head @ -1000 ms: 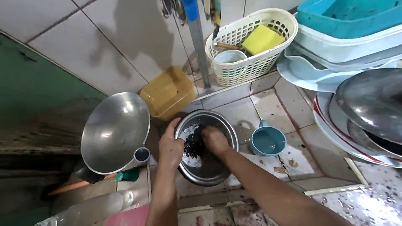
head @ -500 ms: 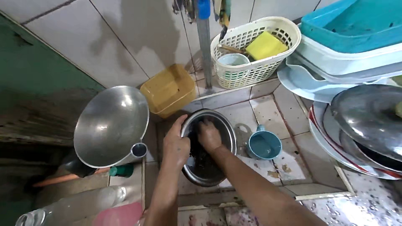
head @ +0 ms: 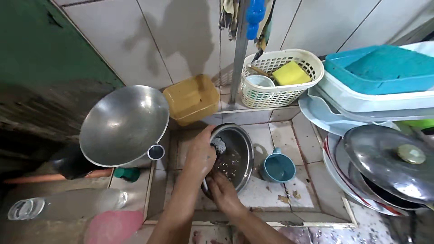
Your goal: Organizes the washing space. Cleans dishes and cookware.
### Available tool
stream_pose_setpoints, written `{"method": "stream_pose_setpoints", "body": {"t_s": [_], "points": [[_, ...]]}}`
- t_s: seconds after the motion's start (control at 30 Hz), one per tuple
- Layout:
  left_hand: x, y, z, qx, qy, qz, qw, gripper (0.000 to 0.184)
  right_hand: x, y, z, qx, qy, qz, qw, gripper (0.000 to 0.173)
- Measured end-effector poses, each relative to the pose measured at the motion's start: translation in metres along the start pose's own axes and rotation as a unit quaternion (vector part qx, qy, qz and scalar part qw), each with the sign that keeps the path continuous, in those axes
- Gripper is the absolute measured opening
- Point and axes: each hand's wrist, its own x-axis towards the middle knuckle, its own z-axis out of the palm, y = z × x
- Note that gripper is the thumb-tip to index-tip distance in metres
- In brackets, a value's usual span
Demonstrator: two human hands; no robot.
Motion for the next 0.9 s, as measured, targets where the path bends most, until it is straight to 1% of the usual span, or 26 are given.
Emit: {"method": "stream_pose_setpoints", "body": {"t_s": [0.03, 0.07, 0.13, 0.17, 0.2, 0.23, 0.27, 0.33, 0.37, 0.43, 0.5, 0.53, 0.6, 0.63, 0.67, 0.7, 0.73, 0.77, 0.8, 0.83, 0.9], "points": [[0.0, 0.002, -0.001, 0.005, -0.008, 0.001, 1.0, 0.065, -0.009, 0.019, -0.007, -0.098, -0.002, -0.051, 0.994, 0.043], [0.0, 0.003, -0.001, 0.008, -0.011, 0.007, 1.0, 0.064, -0.013, 0.038, -0.018, -0.199, -0.015, -0.074, 0.977, 0.043], [-0.003, 0.007, 0.0, 0.013, -0.018, 0.021, 1.0, 0.063, -0.006, 0.07, -0.044, -0.375, -0.013, -0.087, 0.923, 0.036], [-0.004, 0.01, 0.001, 0.018, -0.022, 0.026, 0.999, 0.062, 0.001, 0.08, -0.057, -0.429, -0.018, -0.074, 0.9, 0.037], [-0.005, 0.013, 0.003, 0.022, -0.027, 0.027, 0.999, 0.062, 0.007, 0.083, -0.065, -0.461, -0.028, -0.048, 0.886, 0.041], [-0.006, 0.016, 0.004, 0.025, -0.029, 0.024, 0.999, 0.061, 0.008, 0.083, -0.066, -0.465, -0.036, -0.025, 0.884, 0.045], [-0.006, 0.018, 0.005, 0.028, -0.029, 0.02, 0.999, 0.062, 0.005, 0.079, -0.06, -0.453, -0.043, -0.006, 0.89, 0.049], [-0.007, 0.017, 0.006, 0.03, -0.017, 0.015, 0.999, 0.06, -0.01, 0.053, -0.041, -0.373, -0.08, 0.036, 0.924, 0.054], [-0.008, 0.013, 0.006, 0.033, -0.006, 0.016, 0.999, 0.059, -0.018, 0.036, -0.034, -0.31, -0.099, 0.041, 0.945, 0.054], [-0.009, 0.005, 0.009, 0.05, 0.014, 0.021, 0.998, 0.055, -0.033, 0.022, -0.029, -0.138, -0.098, 0.0, 0.986, 0.049], [-0.01, 0.005, 0.009, 0.065, 0.019, 0.003, 0.998, 0.047, -0.039, 0.022, -0.033, 0.012, -0.107, -0.046, 0.993, 0.042], [-0.012, 0.009, 0.007, 0.061, 0.023, -0.005, 0.998, 0.043, -0.039, 0.022, -0.037, 0.047, -0.106, -0.063, 0.991, 0.041], [-0.019, 0.018, 0.006, 0.063, 0.045, 0.007, 0.997, 0.042, -0.044, 0.02, -0.045, 0.067, -0.1, -0.078, 0.99, 0.04], [-0.026, 0.022, 0.008, 0.074, 0.061, 0.032, 0.995, 0.046, -0.047, 0.023, -0.047, 0.07, -0.087, -0.084, 0.99, 0.039], [-0.033, 0.023, 0.011, 0.089, 0.084, 0.077, 0.99, 0.05, -0.05, 0.027, -0.048, 0.074, -0.072, -0.084, 0.991, 0.038], [-0.042, 0.021, 0.014, 0.1, 0.114, 0.148, 0.977, 0.051, -0.053, 0.032, -0.049, 0.08, -0.058, -0.079, 0.992, 0.038], [-0.048, 0.017, 0.016, 0.108, 0.14, 0.232, 0.957, 0.049, -0.056, 0.038, -0.049, 0.087, -0.04, -0.075, 0.993, 0.038], [-0.051, 0.014, 0.016, 0.123, 0.166, 0.309, 0.928, 0.043, -0.058, 0.044, -0.051, 0.092, -0.025, -0.069, 0.993, 0.037], [-0.054, 0.012, 0.016, 0.146, 0.19, 0.365, 0.9, 0.037, -0.059, 0.048, -0.054, 0.092, -0.013, -0.059, 0.994, 0.037], [-0.057, 0.012, 0.014, 0.172, 0.215, 0.402, 0.873, 0.035, -0.06, 0.052, -0.057, 0.091, 0.0, -0.048, 0.995, 0.036], [-0.061, 0.013, 0.009, 0.214, 0.25, 0.452, 0.829, 0.031, -0.059, 0.055, -0.065, 0.079, 0.018, -0.034, 0.996, 0.036]]}}
